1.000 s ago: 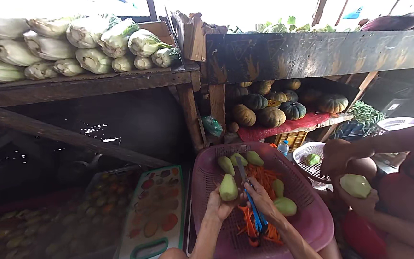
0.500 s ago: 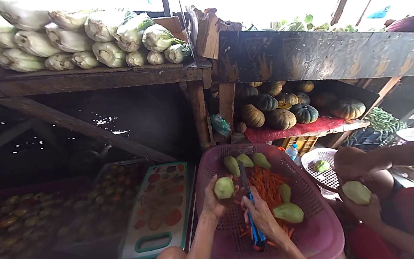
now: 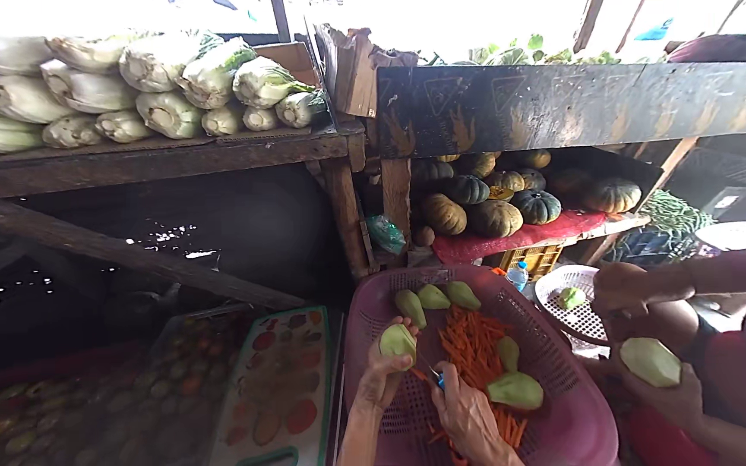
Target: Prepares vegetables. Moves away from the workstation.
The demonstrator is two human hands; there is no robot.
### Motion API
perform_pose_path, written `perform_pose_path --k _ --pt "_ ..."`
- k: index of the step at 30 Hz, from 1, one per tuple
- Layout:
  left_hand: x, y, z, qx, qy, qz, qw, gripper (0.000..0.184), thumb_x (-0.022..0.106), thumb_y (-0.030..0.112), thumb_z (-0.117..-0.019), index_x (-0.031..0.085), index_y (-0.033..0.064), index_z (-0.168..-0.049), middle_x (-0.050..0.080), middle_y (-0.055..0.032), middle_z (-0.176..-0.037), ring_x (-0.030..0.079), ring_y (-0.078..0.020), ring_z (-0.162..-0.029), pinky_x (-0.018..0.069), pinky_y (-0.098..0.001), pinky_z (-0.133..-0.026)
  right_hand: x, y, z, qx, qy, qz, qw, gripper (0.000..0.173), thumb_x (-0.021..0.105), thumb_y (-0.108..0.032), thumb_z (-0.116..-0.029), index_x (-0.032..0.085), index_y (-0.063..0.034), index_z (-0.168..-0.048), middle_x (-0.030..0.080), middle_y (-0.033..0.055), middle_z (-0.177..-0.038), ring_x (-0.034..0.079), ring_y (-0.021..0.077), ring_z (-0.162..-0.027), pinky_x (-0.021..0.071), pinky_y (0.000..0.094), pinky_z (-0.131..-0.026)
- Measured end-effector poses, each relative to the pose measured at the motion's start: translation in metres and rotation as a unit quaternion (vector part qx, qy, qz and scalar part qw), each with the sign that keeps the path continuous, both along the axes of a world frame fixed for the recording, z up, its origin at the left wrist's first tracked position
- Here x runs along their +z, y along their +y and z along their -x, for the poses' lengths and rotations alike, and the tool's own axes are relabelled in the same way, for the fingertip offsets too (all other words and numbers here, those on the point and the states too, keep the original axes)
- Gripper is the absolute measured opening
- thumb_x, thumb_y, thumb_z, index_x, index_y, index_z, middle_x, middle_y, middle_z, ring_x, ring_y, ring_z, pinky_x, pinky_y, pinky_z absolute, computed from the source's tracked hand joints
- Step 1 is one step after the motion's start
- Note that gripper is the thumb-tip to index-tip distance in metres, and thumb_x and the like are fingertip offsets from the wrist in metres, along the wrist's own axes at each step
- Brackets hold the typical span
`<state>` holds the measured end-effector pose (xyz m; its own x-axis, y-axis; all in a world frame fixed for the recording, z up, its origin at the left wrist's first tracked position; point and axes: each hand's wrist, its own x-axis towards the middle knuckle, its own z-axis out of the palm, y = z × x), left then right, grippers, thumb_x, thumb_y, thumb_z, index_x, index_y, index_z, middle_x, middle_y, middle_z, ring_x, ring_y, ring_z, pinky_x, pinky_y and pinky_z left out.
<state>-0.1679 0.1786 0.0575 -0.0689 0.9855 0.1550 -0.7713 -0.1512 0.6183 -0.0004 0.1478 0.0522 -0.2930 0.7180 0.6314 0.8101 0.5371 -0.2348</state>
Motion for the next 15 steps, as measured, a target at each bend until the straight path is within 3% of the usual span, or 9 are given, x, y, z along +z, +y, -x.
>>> perform_pose_path --k 4,9,15 --pt "0.0026 -0.0003 -0.0015 0.039 0.028 0.019 0.999 0.108 0.097 0.017 -0.0477 0.045 -0.0029 -0.140 0.069 -0.0143 -0.123 0.069 -0.0219 -0.112 0.0587 -0.0355 -0.094 -0.0038 -0.0003 -0.0016 0.014 0.005 -0.037 0.999 0.026 0.057 -0.023 -0.0931 0.067 -0.0006 -0.101 0.067 0.0076 -0.067 0.063 0.0204 -0.044 0.0516 0.0332 -0.040" --pt "0.0043 -0.0021 -0.0044 0.045 0.030 0.015 0.998 0.101 0.097 0.015 -0.0487 0.048 -0.0033 -0.136 0.070 -0.0153 -0.119 0.069 -0.0228 -0.113 0.0566 -0.0355 -0.098 -0.0069 -0.0013 0.0012 0.026 0.006 -0.020 0.999 0.023 0.060 -0.020 -0.0904 0.066 -0.0004 -0.101 0.067 0.0086 -0.070 0.064 0.0203 -0.046 0.0525 0.0329 -0.041" --pt "0.0078 -0.0069 -0.0028 0.040 0.023 0.022 0.999 0.097 0.097 0.011 -0.0474 0.051 -0.0031 -0.132 0.070 -0.0159 -0.117 0.071 -0.0247 -0.108 0.0590 -0.0380 -0.095 -0.0059 -0.0021 0.0039 0.026 -0.005 -0.018 0.999 0.021 0.063 -0.017 -0.0870 0.066 0.0002 -0.100 0.067 0.0090 -0.067 0.064 0.0207 -0.045 0.0523 0.0324 -0.041"
